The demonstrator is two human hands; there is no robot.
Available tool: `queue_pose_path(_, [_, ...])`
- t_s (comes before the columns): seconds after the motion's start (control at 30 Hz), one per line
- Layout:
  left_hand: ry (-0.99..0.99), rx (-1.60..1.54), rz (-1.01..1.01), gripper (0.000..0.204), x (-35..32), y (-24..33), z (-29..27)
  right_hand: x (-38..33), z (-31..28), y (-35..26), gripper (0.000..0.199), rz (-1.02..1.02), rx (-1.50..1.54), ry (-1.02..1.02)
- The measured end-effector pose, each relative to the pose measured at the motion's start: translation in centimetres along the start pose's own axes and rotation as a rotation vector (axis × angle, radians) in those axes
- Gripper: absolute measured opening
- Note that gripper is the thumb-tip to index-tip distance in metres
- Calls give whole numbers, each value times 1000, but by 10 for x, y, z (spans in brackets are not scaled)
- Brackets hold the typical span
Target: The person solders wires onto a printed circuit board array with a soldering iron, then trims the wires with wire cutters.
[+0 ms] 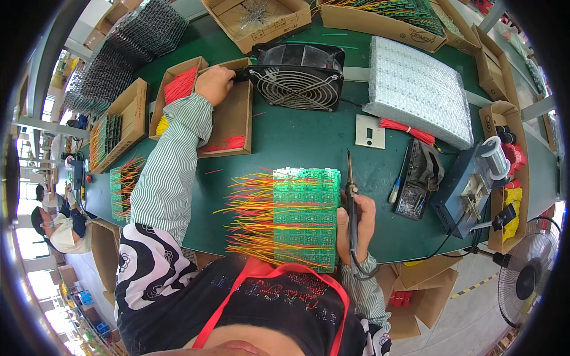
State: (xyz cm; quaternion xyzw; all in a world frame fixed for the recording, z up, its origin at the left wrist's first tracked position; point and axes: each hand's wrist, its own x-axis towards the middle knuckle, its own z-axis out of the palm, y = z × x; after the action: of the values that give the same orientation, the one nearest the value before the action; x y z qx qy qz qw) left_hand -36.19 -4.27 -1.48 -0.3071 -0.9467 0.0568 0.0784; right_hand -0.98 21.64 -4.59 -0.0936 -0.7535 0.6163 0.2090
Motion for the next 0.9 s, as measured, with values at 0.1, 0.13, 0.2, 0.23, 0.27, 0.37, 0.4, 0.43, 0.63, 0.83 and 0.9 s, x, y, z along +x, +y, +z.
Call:
queue_pose_path(0.1, [-26,29,34,16,0,-2,-1,1,-1,-2,33,-38,-66,-10])
queue_pose_path(0.13, [-25,29,35,16,0,-2,-1,1,0,-2,33,-41,-66,-1])
queue_pose_path(0.2, [34,50,67,15,0,-4,1,0,1,-1,33,-45,-67,9])
queue_pose_path(0.23, [36,51,68,15,0,-4,2,-1,1,1,33,-44,-72,14])
queue_pose_path(0.27, [32,39,65,15,0,-5,2,-2,1,3,33,-43,-76,18])
queue_pose_path(0.37, [16,24,59,14,0,-9,2,-3,-1,8,32,-61,-174,25])
queue_pose_path(0.4, [1,22,56,14,-1,-10,3,-3,-1,8,32,-64,-173,26])
queue_pose_path(0.43, [3,24,56,14,-3,-8,-2,-4,-2,9,32,-52,-158,28])
queue_pose_path(0.63, [29,-79,35,15,-12,-9,-16,-8,-6,-1,32,-19,-54,38])
queue_pose_path(0.83, [-185,53,54,16,-15,-1,-44,-12,-18,-12,30,-10,-52,76])
queue_pose_path(0.9, [-215,278,41,14,-26,18,-74,-13,-22,-15,30,-38,-28,112])
